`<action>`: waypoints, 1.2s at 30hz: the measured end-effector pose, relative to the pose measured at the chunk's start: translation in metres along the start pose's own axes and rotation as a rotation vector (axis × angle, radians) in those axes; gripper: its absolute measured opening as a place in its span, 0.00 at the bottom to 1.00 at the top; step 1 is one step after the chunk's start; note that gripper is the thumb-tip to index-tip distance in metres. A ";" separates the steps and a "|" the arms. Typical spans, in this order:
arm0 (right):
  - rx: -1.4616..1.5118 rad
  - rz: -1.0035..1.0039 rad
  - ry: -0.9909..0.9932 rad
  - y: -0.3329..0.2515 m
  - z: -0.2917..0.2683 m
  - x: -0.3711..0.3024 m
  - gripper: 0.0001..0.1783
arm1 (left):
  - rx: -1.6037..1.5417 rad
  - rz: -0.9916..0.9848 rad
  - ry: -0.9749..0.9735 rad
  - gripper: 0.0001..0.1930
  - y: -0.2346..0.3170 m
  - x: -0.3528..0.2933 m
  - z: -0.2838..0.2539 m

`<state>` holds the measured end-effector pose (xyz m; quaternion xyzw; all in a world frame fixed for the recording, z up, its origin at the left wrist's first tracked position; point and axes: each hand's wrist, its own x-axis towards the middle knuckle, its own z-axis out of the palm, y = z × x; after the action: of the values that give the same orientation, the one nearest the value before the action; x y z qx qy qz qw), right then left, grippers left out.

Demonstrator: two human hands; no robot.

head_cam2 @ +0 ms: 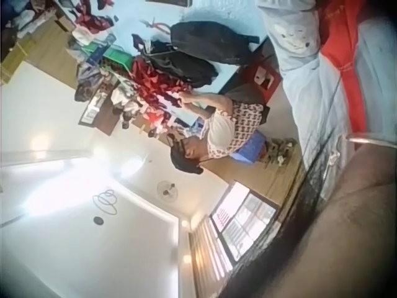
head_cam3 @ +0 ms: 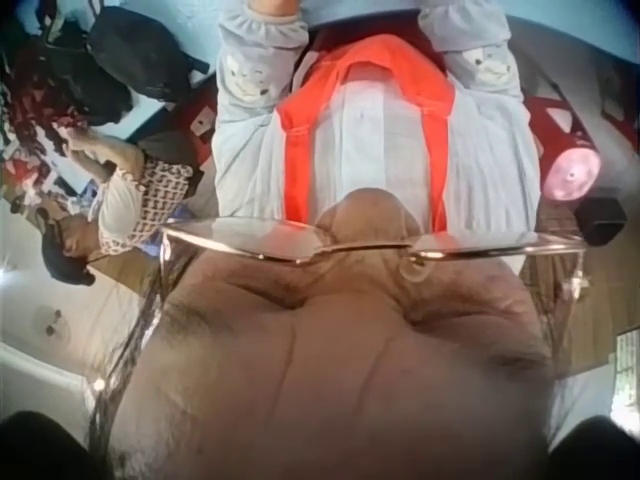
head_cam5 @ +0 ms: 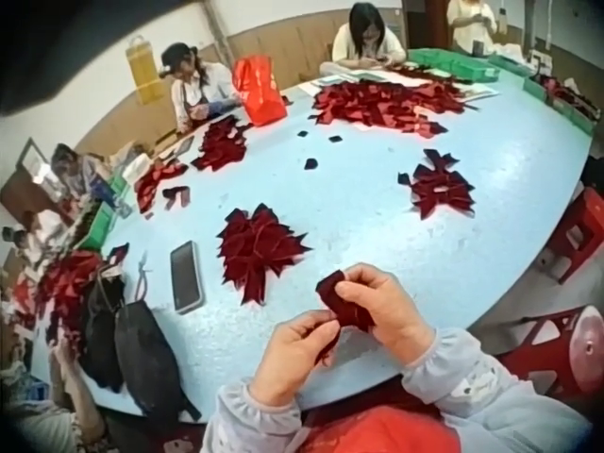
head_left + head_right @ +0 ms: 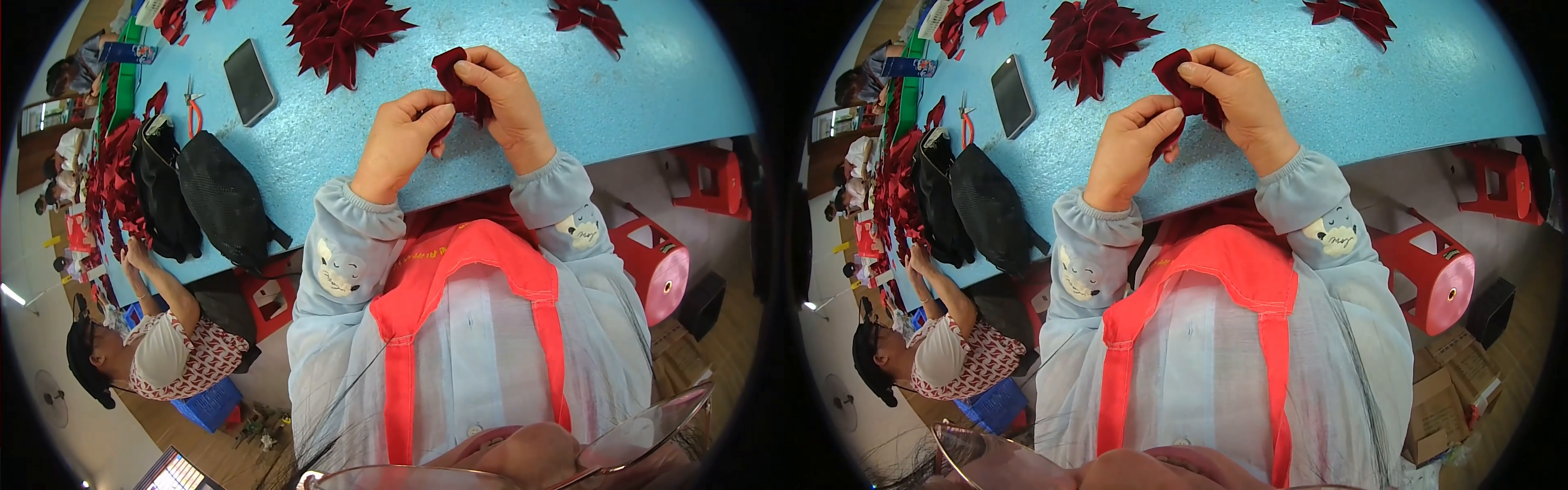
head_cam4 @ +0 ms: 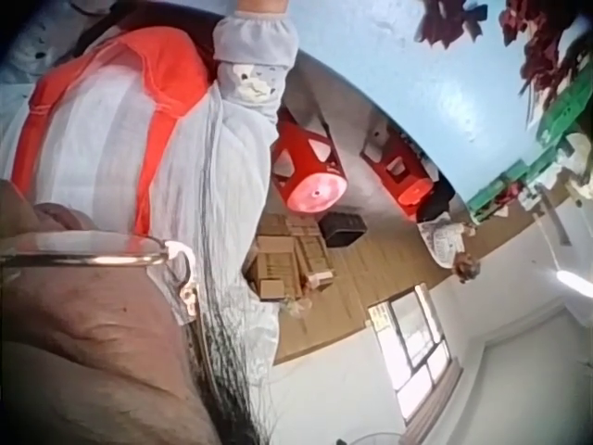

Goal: The person is manually folding and assembling red velvet bows at a factory workstation.

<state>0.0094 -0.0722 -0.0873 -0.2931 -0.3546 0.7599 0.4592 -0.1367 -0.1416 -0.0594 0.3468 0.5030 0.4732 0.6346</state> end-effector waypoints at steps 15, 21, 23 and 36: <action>-0.275 0.012 -0.102 -0.011 0.007 -0.013 0.14 | 0.149 0.389 0.303 0.10 0.002 0.004 0.000; -0.334 -0.056 -0.141 -0.011 0.007 -0.015 0.13 | 0.572 0.724 0.437 0.09 0.003 0.003 -0.006; -0.318 -0.056 -0.139 -0.011 0.005 -0.014 0.13 | 0.593 0.724 0.446 0.08 0.003 0.003 -0.009; -0.367 -0.156 -0.176 -0.004 0.006 -0.014 0.13 | 0.289 0.655 0.436 0.13 -0.007 0.000 -0.001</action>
<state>0.0123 -0.0852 -0.0786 -0.2758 -0.5473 0.6676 0.4228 -0.1363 -0.1435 -0.0662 0.4655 0.5501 0.6369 0.2740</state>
